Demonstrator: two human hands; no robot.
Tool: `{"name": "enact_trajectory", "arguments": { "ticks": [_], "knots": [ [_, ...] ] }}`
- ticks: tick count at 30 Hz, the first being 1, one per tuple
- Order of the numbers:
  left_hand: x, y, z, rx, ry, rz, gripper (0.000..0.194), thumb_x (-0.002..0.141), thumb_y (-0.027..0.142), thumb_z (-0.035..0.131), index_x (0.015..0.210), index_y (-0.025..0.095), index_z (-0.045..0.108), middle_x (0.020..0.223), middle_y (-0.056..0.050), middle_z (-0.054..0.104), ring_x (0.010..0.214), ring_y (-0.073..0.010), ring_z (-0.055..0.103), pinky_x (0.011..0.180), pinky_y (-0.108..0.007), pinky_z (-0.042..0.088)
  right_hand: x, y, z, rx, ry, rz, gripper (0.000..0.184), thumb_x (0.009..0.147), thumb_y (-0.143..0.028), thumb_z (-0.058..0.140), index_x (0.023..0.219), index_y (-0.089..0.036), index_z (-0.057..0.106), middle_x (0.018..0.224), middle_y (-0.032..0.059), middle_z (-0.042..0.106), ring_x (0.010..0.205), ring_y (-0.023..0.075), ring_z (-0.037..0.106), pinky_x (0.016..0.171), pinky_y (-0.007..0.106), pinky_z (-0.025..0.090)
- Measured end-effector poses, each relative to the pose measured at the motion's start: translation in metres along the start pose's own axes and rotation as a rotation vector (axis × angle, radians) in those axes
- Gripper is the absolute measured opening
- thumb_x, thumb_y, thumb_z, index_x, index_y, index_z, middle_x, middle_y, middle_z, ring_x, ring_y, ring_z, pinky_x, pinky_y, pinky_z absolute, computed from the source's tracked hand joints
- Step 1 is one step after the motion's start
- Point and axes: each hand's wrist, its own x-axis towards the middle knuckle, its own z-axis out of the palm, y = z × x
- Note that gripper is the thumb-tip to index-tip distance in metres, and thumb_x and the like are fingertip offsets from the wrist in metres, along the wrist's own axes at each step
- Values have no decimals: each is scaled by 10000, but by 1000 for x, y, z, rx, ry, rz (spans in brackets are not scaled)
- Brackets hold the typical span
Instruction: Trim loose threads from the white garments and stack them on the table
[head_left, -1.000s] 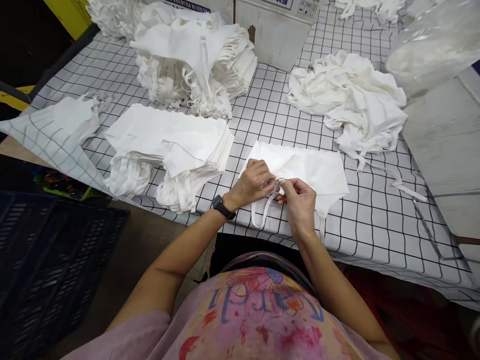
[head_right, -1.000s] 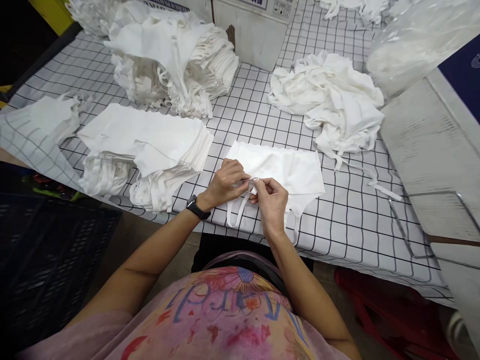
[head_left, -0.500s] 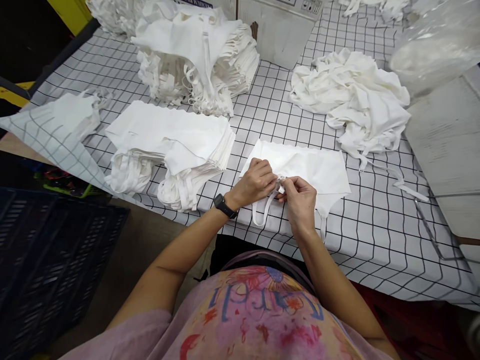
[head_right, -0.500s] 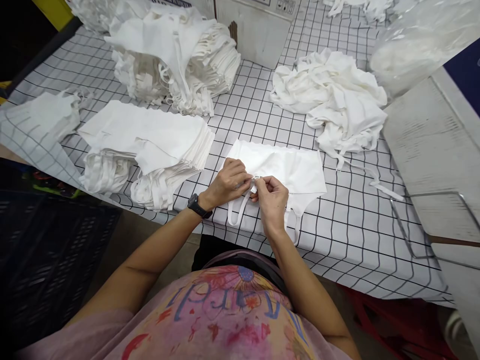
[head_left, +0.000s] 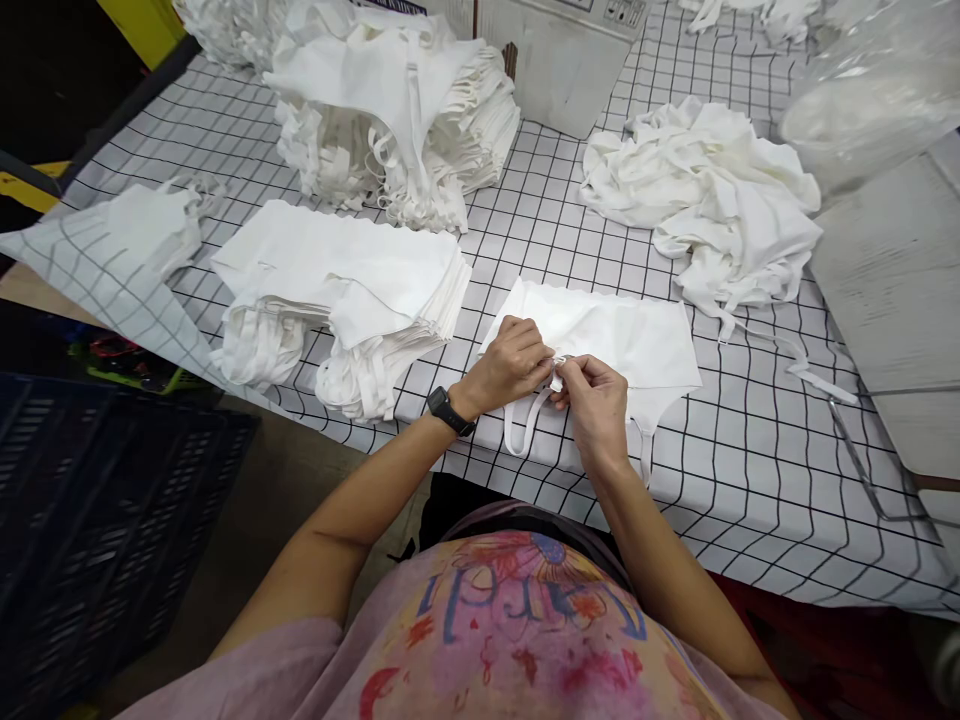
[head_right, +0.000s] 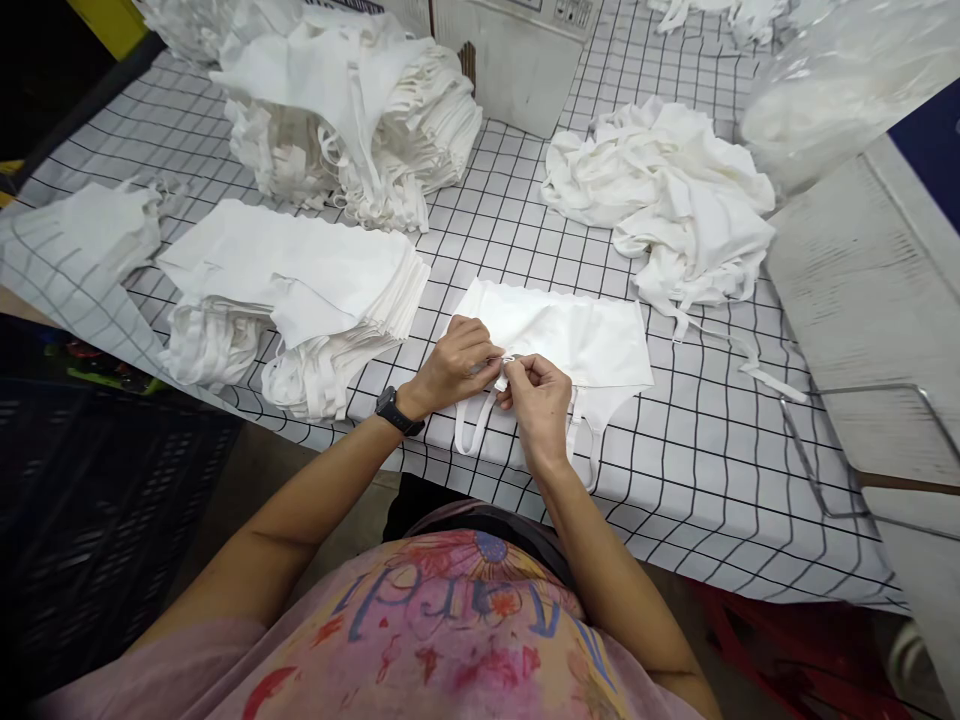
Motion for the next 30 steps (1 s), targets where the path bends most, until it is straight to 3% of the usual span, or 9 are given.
{"name": "enact_trajectory", "arguments": {
  "ticks": [6,12,16,18,21,23,25,27,30],
  "knots": [
    [0,-2,1,-10,33,39,206,987,146,522,808,183,615,740,-26,629,800,-184,583,786,-369,473,7,1,-3,39,-37,61,164,761,-265,700,627,-199,632,550,-52,520,492,81,526,457,201,412],
    [-1,-3,4,11,-21,77,196,952,87,526,792,189,574,762,-36,605,834,-201,564,807,-372,458,21,-6,-8,126,-163,288,186,617,-283,764,559,-167,631,567,-28,534,445,39,397,379,183,244],
    [-2,-6,5,77,-16,64,187,946,78,515,811,183,590,781,-43,619,849,-207,560,821,-376,461,17,-4,-11,119,-225,286,283,624,-359,829,583,-166,626,526,-39,508,433,41,379,377,182,232],
    [-2,-7,3,102,-23,50,196,919,48,515,796,178,595,790,-52,628,860,-214,567,818,-377,457,7,-1,-14,15,-260,219,332,706,-438,827,628,-169,650,508,-33,526,431,60,414,393,193,299],
    [-2,-6,-4,100,-58,-56,160,874,44,538,861,170,635,853,-64,671,921,-236,594,849,-400,457,-6,0,-27,-230,-229,17,388,854,-556,734,811,-171,747,659,32,693,509,121,560,471,248,461],
    [-2,-3,-13,46,-93,-174,208,850,81,564,1005,182,656,1008,-72,711,1055,-262,611,927,-437,458,-7,-1,-42,-408,-83,-203,399,922,-567,664,953,-186,779,837,69,766,652,178,668,588,313,561],
    [-2,2,-25,-62,-150,-260,300,844,118,562,1118,214,635,1211,-67,703,1215,-263,593,1026,-456,449,2,-1,-63,-598,78,-454,380,989,-520,586,1080,-203,776,1053,104,784,921,246,729,800,406,608],
    [-2,5,-36,-165,-223,-286,295,882,165,544,1159,238,614,1366,-51,661,1341,-237,553,1139,-453,417,19,1,-85,-801,112,-621,390,1032,-463,500,1226,-222,739,1355,130,702,1273,308,633,1041,522,527],
    [-4,6,-44,-139,-333,-303,310,985,309,526,1282,249,589,1514,-54,582,1474,-234,468,1288,-511,275,44,10,-115,-1093,-23,-562,480,1052,-455,403,1435,-255,613,1618,116,487,1525,346,396,1199,669,300]
  ]
}}
